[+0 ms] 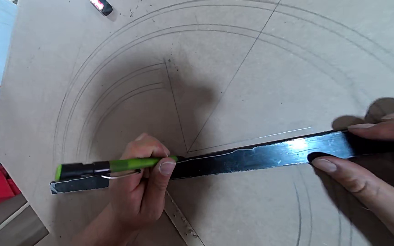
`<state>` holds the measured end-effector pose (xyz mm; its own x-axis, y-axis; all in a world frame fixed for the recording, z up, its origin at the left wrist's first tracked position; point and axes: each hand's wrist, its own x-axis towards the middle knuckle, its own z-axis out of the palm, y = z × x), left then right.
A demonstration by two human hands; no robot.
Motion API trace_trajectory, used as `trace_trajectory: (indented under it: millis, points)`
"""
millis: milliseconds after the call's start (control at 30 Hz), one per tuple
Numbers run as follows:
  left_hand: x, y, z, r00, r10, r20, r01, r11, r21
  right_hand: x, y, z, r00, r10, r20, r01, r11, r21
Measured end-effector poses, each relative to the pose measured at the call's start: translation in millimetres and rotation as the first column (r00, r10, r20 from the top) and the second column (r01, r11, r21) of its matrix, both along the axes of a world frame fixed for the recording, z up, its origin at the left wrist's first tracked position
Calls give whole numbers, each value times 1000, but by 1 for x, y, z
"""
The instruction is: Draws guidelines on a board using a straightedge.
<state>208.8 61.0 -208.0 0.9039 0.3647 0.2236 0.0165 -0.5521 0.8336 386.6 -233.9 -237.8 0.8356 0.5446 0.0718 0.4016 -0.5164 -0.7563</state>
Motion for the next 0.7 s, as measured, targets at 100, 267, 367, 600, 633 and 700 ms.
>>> trace_trajectory:
  millis: [100,267,367,600,633,700]
  points:
    - [-1,-1,-2,1000,0,-8,0,999,35,1,-1,3,996,-13,93,20,997,-68]
    - [-2,2,-5,1000,-1,-7,2,996,88,3,4,6,972,-16,235,41,994,-103]
    - [-1,3,-7,1000,-1,-19,3,994,108,2,10,12,962,-31,273,65,991,-115]
    - [0,3,-9,1000,-16,3,16,997,73,2,10,13,960,-27,280,59,993,-104]
    - [0,2,-9,1000,-11,0,11,997,75,2,10,13,960,-25,278,55,993,-101]
    - [-1,1,-7,1000,-1,-3,1,996,84,3,10,12,962,-19,271,46,994,-95]
